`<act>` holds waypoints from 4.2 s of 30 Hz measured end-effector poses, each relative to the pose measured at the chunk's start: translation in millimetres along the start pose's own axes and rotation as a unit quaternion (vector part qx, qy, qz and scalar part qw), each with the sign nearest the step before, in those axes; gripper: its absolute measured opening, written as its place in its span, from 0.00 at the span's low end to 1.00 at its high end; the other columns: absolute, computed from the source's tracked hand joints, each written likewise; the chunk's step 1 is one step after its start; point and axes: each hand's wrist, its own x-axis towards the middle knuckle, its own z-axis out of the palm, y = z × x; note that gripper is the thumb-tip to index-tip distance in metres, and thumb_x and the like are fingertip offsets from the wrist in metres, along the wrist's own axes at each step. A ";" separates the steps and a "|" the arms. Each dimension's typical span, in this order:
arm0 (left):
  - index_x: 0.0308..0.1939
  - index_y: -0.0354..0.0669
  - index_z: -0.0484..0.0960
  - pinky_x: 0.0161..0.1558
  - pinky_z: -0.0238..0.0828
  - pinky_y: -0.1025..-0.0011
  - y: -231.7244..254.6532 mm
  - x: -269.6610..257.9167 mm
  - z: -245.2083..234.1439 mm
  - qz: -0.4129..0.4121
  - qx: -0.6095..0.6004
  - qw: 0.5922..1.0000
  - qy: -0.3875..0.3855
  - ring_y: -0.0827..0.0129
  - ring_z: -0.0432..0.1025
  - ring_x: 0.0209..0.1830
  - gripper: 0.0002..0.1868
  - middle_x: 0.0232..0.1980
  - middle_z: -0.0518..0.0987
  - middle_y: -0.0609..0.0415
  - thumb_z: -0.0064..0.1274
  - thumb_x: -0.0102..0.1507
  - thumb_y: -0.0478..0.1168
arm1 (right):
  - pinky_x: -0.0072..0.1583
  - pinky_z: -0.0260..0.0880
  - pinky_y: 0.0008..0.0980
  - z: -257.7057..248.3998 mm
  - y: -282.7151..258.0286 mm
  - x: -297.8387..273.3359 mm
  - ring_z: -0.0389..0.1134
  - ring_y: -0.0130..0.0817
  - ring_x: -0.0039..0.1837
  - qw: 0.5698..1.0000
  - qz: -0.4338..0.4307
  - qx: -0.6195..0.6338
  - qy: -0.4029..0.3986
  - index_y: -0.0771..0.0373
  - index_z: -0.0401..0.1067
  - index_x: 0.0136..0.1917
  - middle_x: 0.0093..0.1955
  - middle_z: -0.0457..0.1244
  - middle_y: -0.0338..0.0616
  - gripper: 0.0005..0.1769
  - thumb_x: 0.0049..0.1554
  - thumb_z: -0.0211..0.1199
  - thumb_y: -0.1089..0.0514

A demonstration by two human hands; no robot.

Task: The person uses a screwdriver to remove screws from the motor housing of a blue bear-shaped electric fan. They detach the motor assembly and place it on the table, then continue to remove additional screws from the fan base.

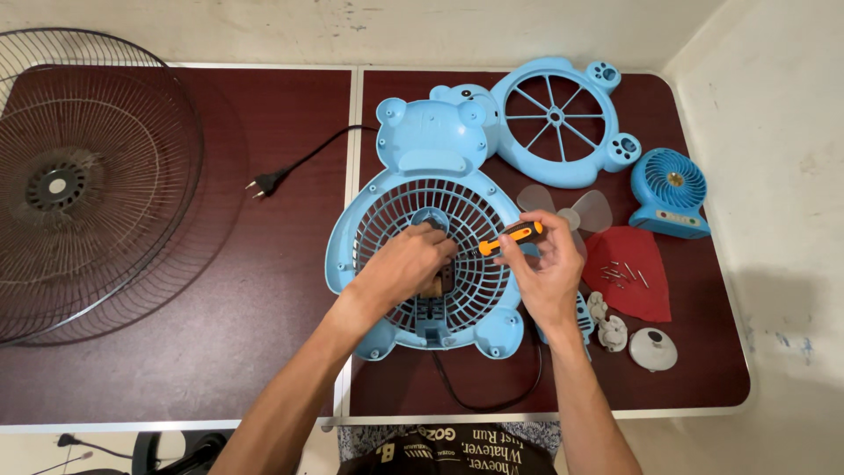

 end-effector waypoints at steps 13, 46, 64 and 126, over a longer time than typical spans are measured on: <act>0.39 0.35 0.79 0.48 0.73 0.65 7.6 1.7 2.7 0.000 0.098 0.995 -0.021 0.58 0.75 0.40 0.16 0.37 0.81 0.49 0.61 0.48 0.34 | 0.48 0.82 0.29 -0.6 -1.0 1.1 0.70 0.27 0.53 1.000 -0.005 -0.011 0.000 0.69 0.64 0.63 0.52 0.65 0.44 0.19 0.61 0.64 0.70; 0.51 0.36 0.80 0.52 0.78 0.74 27.7 14.9 -34.1 -0.233 -0.512 0.825 0.055 0.77 0.78 0.46 0.11 0.43 0.84 0.56 0.47 0.71 0.38 | 0.46 0.79 0.35 -11.2 -23.2 9.3 0.70 0.31 0.49 0.969 0.114 0.214 0.041 0.58 0.55 0.74 0.54 0.59 0.42 0.24 0.65 0.49 0.61; 0.50 0.37 0.78 0.48 0.77 0.77 73.4 50.3 4.3 -0.265 -0.563 0.778 0.079 0.77 0.79 0.44 0.14 0.43 0.84 0.55 0.62 0.62 0.30 | 0.36 0.53 0.19 -49.9 -17.5 -16.7 0.54 0.13 0.35 0.991 0.120 -0.040 -0.034 0.65 0.77 0.54 0.34 0.59 0.29 0.08 0.61 0.66 0.63; 0.43 0.43 0.87 0.36 0.74 0.68 84.4 48.5 -13.1 -0.159 -0.247 0.950 0.101 0.64 0.78 0.33 0.08 0.40 0.84 0.52 0.63 0.60 0.33 | 0.41 0.60 0.29 -111.0 -16.6 -17.0 0.57 0.29 0.44 0.949 0.213 0.232 0.002 0.66 0.61 0.72 0.47 0.55 0.38 0.24 0.64 0.43 0.59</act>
